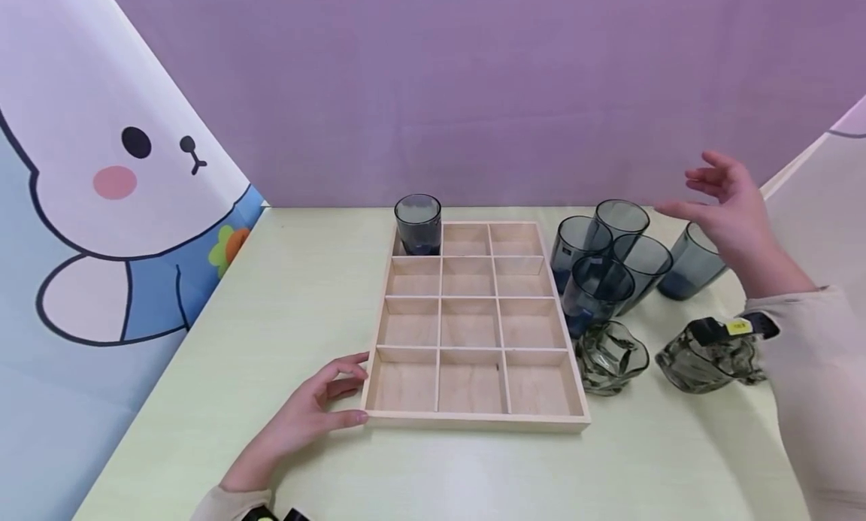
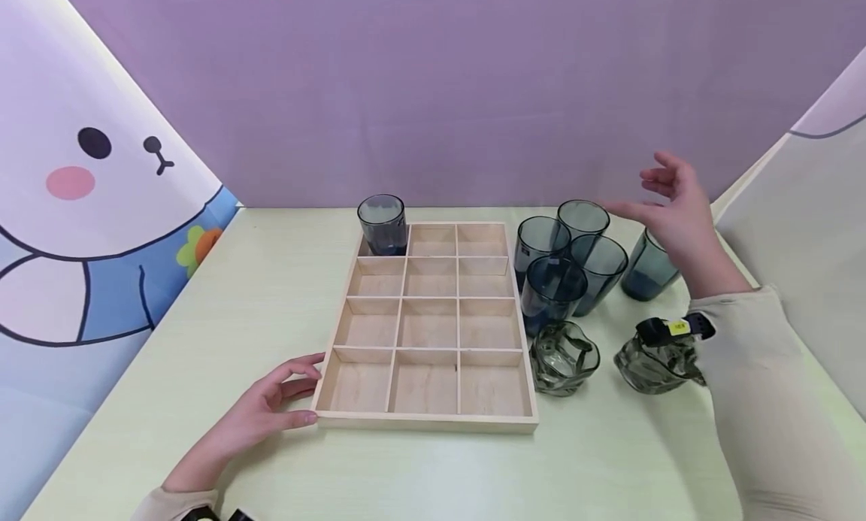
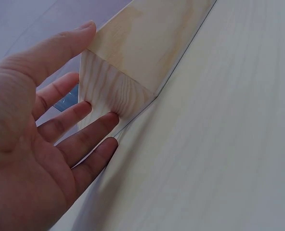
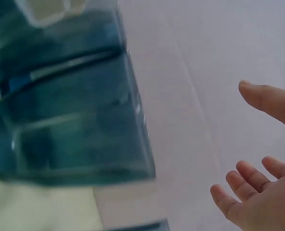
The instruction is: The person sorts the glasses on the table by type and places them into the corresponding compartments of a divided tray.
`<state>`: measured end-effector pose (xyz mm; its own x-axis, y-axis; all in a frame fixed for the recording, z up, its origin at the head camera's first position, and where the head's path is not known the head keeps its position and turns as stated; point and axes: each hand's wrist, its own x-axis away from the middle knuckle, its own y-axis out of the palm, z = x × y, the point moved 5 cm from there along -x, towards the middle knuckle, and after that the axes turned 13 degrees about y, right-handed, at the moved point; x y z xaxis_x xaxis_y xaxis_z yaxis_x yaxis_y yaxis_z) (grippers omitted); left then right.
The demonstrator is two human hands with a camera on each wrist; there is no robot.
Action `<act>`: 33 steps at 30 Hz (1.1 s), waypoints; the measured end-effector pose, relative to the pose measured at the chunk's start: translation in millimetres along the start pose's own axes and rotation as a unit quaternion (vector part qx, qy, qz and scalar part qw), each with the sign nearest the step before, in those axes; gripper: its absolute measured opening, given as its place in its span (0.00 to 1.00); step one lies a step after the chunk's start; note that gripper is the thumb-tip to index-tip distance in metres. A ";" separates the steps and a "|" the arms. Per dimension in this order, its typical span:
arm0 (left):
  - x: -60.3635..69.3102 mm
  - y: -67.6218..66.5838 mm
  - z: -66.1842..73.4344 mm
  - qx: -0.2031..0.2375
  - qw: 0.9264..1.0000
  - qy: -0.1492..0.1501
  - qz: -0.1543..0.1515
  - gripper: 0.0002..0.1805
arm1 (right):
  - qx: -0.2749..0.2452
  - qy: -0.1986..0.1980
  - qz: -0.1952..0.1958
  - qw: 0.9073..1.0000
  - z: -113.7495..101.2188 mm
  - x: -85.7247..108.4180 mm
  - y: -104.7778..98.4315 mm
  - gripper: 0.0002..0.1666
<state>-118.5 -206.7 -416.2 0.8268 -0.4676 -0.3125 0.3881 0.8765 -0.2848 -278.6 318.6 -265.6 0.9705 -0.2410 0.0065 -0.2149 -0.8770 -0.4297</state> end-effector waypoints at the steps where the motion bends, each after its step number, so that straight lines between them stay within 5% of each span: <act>1: -0.1 0.1 0.0 0.000 1.000 0.000 0.000 0.24 | 0.001 0.003 -0.001 1.000 4.2 -0.1 -3.5 0.53; 21: -0.3 0.4 0.1 0.004 1.000 0.004 -0.003 0.25 | 0.054 0.078 0.031 0.995 71.2 -4.7 -51.9 0.59; 33: -0.3 0.0 -1.9 0.008 1.000 0.000 -0.001 0.25 | 0.071 0.066 -0.054 0.994 90.8 -12.1 -42.7 0.62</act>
<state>-119.6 -206.9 -417.9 0.8256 -0.4699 -0.3123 0.3966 0.8771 -0.2710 -271.2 396.7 -329.3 0.9621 -0.2094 0.1748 -0.0833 -0.8359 -0.5426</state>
